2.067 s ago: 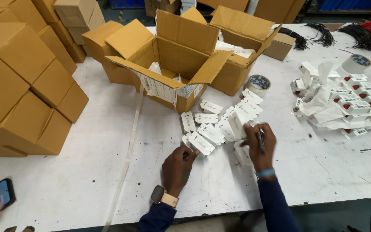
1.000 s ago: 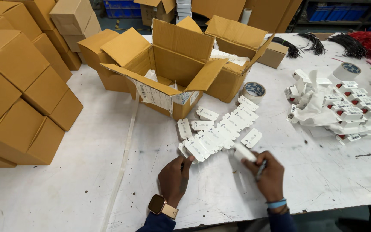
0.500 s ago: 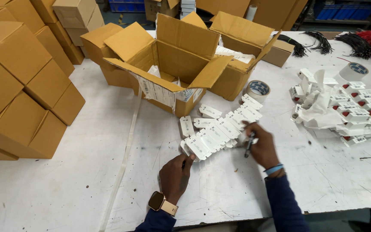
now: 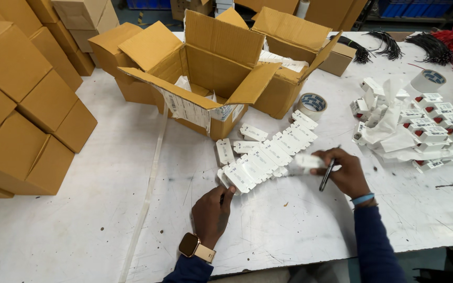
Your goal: The person picks up small white plastic components from a table and writes on them with a black marker. They place the labeled components into a growing stack and repeat the process with additional units.
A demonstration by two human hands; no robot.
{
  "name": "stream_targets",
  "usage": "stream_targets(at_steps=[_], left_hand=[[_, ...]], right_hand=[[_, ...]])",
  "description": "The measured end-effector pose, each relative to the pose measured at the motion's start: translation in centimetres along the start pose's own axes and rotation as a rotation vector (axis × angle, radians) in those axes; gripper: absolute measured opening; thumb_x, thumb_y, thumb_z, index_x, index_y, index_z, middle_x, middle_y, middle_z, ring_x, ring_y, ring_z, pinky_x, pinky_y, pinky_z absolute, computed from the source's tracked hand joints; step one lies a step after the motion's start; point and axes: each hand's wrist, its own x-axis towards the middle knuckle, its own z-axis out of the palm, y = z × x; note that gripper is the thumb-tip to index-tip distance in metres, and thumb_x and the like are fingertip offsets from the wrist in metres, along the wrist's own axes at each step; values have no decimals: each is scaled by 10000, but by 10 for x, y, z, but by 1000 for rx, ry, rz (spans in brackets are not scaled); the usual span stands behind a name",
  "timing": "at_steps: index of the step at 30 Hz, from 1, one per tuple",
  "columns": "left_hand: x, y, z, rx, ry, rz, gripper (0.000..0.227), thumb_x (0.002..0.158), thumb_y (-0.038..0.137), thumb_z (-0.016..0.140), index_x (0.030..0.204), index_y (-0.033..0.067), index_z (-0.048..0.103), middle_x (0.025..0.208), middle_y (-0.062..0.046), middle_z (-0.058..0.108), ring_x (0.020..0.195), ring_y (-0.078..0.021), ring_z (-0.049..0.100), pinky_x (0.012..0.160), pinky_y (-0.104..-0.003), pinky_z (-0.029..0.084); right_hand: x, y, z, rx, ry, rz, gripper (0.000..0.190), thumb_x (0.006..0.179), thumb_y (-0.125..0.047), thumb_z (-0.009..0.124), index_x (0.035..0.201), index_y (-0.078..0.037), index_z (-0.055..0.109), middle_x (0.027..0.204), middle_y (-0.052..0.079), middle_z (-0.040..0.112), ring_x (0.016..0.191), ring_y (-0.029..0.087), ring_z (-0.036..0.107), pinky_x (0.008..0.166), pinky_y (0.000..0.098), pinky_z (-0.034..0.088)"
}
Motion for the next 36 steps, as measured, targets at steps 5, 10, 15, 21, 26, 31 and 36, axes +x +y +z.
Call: stream_targets(at_steps=[5,10,15,21,26,31,36], left_hand=[[-3,1,2,-184,149,46,344,867,433,704,812,94,724,774,-57,760,706,-236,731,630,-359,562],[0,-2,0,-303,110,-126,398,837,450,747,1090,144,771,897,-23,812,867,-170,775,788,-319,587],[-4,1,-3,-204,81,-47,646,661,477,876,1188,130,739,918,-32,782,829,-193,748,741,-335,583],[-4,8,3,25,192,223,649,675,420,871,1173,40,700,917,-69,728,799,-256,694,647,-387,550],[11,7,13,74,237,285,464,713,375,874,1020,57,733,906,-66,726,792,-260,690,641,-384,544],[41,23,26,88,230,236,477,721,365,876,1057,57,738,883,-72,713,775,-262,683,636,-393,531],[62,36,35,62,263,234,509,740,356,877,1141,79,729,903,-69,721,806,-265,685,663,-404,530]], right_hand=[[6,1,49,367,398,165,325,763,-93,851,780,-78,527,1115,162,733,1019,201,731,750,320,641],[13,-7,85,364,295,160,298,864,-107,812,803,-65,524,1132,170,750,1087,187,686,847,289,598],[2,-9,68,351,173,169,312,865,-128,795,803,-59,497,1209,106,743,1072,153,677,810,283,576],[-46,-28,121,189,281,120,329,943,-262,770,1035,-71,518,927,130,659,1063,226,585,1030,274,527],[-35,-47,184,329,329,226,542,989,-381,656,1223,8,359,901,78,574,768,167,601,743,302,555],[14,-40,182,399,407,216,471,946,-379,671,1136,-22,429,868,59,595,758,139,633,720,291,552],[32,-25,161,397,330,140,416,1004,-324,708,1111,5,478,934,83,586,832,161,604,833,285,534]])
